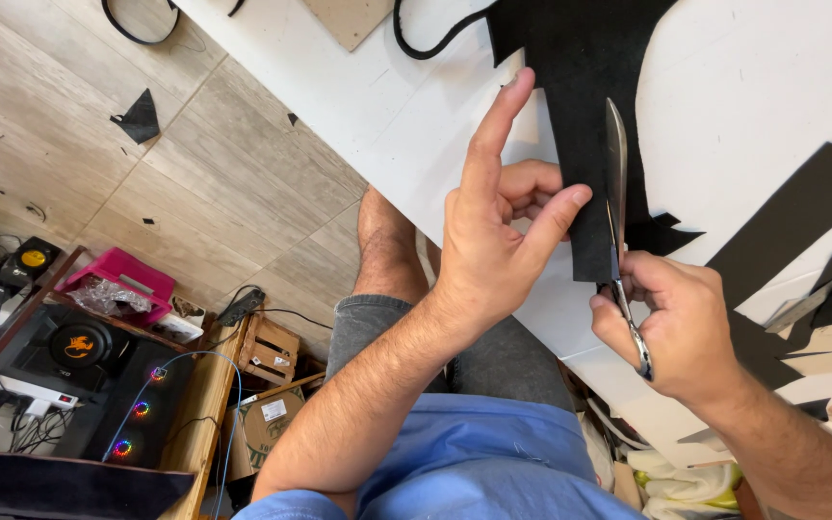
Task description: Inspect a leather wallet, mark a leather sheet with a ruler and pen, and cut it with scissors
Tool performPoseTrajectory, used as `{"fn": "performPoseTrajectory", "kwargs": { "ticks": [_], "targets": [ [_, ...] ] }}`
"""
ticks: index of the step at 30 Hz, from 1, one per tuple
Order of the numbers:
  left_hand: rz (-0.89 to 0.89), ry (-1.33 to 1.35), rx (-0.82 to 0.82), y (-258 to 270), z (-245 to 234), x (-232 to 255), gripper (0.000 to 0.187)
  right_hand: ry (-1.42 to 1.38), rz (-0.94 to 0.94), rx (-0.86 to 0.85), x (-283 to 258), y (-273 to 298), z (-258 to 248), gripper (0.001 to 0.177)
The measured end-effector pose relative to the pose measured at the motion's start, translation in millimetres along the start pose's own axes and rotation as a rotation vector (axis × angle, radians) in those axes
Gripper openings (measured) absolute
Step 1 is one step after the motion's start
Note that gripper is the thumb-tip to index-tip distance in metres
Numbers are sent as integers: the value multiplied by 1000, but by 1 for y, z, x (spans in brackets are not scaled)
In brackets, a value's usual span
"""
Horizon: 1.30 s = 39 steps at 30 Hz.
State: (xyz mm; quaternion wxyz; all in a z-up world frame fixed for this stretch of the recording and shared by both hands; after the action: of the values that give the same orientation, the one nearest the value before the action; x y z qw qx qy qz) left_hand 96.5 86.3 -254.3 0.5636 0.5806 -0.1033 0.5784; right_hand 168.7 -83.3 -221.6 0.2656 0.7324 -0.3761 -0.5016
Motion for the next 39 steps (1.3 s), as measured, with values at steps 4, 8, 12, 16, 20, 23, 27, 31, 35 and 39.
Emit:
{"fn": "performPoseTrajectory", "kwargs": {
  "ticks": [4, 8, 12, 16, 20, 23, 27, 31, 35, 39],
  "targets": [
    [-7, -42, 6, 0, -1, 0, 79, -2, 12, 12, -4, 4, 0, 7],
    [-11, -112, -18, 0, 0, 1, 82, -25, 33, 25, -3, 8, 0, 7],
    [-60, -48, 22, -6, -3, 5, 84, -93, 68, 7, 6, 10, 4, 15],
    [-5, -10, 50, -4, -3, 3, 80, -121, 54, -66, 5, 8, 5, 10],
    [27, 16, 37, -2, -2, 2, 80, -90, 20, -86, -2, 4, 1, 8],
    [108, -78, 25, 3, -1, 0, 80, -66, 26, -76, 0, 1, 0, 14],
    [161, -97, 20, 7, 0, -6, 81, -104, 42, -91, -8, -3, 0, 6],
    [143, -112, 8, 8, -2, -7, 81, -75, 7, -60, -11, -5, 0, 9],
    [140, -99, 2, 7, -2, -9, 82, -53, -13, -19, -13, -4, -1, 10],
    [145, -64, 5, 6, -2, -7, 80, -29, 4, 0, -12, -2, 0, 8]
  ]
}}
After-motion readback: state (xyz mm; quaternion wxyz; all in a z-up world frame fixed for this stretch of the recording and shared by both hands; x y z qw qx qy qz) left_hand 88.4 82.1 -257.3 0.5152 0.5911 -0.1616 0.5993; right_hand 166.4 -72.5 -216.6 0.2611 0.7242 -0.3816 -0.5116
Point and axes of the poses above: each hand's wrist, its own y-axis away from the middle knuckle, its own z-axis out of the palm, x = y × z, the point moved 10 cm from there along -y, towards the middle knuckle, and after that the axes turned 11 degrees about -x, right-handed, at the moved point
